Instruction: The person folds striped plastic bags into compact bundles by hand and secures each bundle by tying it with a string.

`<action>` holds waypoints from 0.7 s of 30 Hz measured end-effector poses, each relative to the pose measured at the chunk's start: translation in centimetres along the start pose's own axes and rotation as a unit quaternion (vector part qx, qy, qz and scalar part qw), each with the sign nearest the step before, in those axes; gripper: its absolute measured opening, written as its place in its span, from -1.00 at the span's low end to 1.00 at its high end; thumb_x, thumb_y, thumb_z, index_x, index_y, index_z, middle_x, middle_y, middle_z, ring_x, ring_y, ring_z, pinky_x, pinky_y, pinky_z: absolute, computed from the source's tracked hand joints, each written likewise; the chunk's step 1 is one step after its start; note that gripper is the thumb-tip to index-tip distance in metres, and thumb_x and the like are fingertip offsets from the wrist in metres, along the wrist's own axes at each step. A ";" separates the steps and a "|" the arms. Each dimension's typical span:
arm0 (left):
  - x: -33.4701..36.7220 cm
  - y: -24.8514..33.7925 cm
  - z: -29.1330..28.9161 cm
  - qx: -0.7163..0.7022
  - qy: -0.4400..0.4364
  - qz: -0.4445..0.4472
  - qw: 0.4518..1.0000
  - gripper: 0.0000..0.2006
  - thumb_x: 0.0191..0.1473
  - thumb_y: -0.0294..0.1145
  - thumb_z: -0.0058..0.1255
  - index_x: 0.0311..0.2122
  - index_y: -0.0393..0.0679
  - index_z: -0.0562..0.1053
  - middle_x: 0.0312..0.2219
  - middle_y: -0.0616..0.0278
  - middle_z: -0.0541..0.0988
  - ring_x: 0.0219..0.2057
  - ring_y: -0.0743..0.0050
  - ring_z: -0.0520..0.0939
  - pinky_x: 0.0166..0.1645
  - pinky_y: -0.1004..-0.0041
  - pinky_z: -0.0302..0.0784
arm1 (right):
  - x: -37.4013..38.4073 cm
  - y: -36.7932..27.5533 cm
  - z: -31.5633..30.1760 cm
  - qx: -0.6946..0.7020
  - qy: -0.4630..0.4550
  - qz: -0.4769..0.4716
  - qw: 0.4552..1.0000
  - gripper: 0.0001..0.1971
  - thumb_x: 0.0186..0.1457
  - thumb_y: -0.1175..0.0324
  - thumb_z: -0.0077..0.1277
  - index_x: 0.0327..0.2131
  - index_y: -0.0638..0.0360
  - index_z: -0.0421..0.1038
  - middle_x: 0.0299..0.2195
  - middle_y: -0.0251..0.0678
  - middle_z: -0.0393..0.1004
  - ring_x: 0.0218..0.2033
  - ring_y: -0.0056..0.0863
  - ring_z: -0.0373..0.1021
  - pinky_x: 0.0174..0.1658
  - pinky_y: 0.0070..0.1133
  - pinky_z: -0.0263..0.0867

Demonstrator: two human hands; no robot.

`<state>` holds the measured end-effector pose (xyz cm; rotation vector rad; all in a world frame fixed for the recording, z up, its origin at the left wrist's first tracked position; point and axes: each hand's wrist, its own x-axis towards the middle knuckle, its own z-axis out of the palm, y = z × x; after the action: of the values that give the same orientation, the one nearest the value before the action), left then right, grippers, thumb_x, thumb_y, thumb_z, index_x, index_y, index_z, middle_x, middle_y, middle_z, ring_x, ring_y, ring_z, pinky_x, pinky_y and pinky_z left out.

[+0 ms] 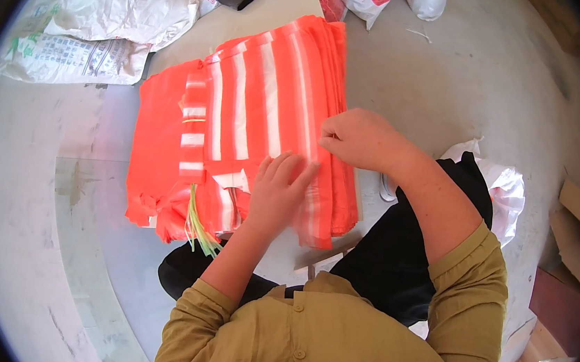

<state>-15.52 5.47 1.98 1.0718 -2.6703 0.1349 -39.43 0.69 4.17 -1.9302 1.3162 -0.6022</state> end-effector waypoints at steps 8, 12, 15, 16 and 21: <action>-0.5 -0.3 1.1 -0.048 0.000 -0.021 0.999 -0.50 -0.10 -0.59 0.10 0.05 -0.04 0.52 -0.01 0.11 0.52 0.10 0.02 0.52 0.20 -0.04 0.38 | -0.3 0.5 -0.4 -0.033 -0.103 0.016 0.994 -0.75 0.16 0.25 -0.04 -0.38 0.23 0.52 -0.43 -0.11 0.55 -0.36 -0.14 0.46 -0.23 -0.28 0.37; -0.6 -0.6 1.0 -0.077 -0.004 -0.038 0.996 -0.51 -0.10 -0.53 0.13 0.04 -0.07 0.53 -0.01 0.12 0.52 0.13 0.02 0.49 0.22 -0.06 0.35 | -0.5 0.5 -0.4 -0.001 -0.111 0.023 0.994 -0.76 0.16 0.27 -0.04 -0.38 0.24 0.51 -0.43 -0.14 0.56 -0.37 -0.20 0.48 -0.23 -0.32 0.38; -0.5 -0.3 0.5 -0.077 -0.001 -0.031 0.997 -0.52 -0.10 -0.57 0.12 0.03 -0.08 0.53 -0.01 0.11 0.52 0.12 -0.01 0.50 0.20 -0.06 0.36 | -0.4 0.4 -0.3 0.027 -0.134 0.038 0.990 -0.77 0.16 0.28 -0.04 -0.37 0.25 0.51 -0.43 -0.19 0.57 -0.36 -0.27 0.50 -0.22 -0.36 0.39; -0.5 -0.2 0.3 -0.077 -0.002 -0.030 0.997 -0.52 -0.10 -0.57 0.12 0.03 -0.08 0.53 -0.01 0.11 0.52 0.12 -0.01 0.50 0.20 -0.06 0.36 | -0.3 0.5 -0.1 0.038 -0.147 0.036 0.988 -0.77 0.16 0.28 -0.03 -0.36 0.25 0.51 -0.42 -0.19 0.57 -0.34 -0.28 0.51 -0.22 -0.36 0.39; -1.0 -0.1 -0.2 -0.152 0.036 -0.025 0.987 -0.54 -0.11 -0.67 0.13 -0.01 -0.14 0.53 -0.05 0.04 0.54 0.05 -0.10 0.54 0.13 0.02 0.45 | -0.3 0.4 0.2 0.052 -0.153 0.024 0.987 -0.76 0.18 0.28 -0.03 -0.29 0.25 0.54 -0.38 -0.13 0.57 -0.30 -0.29 0.52 -0.19 -0.38 0.39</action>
<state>-14.73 6.09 1.95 1.0125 -2.4924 -0.2306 -39.63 0.97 3.72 -1.8154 1.1107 -0.3261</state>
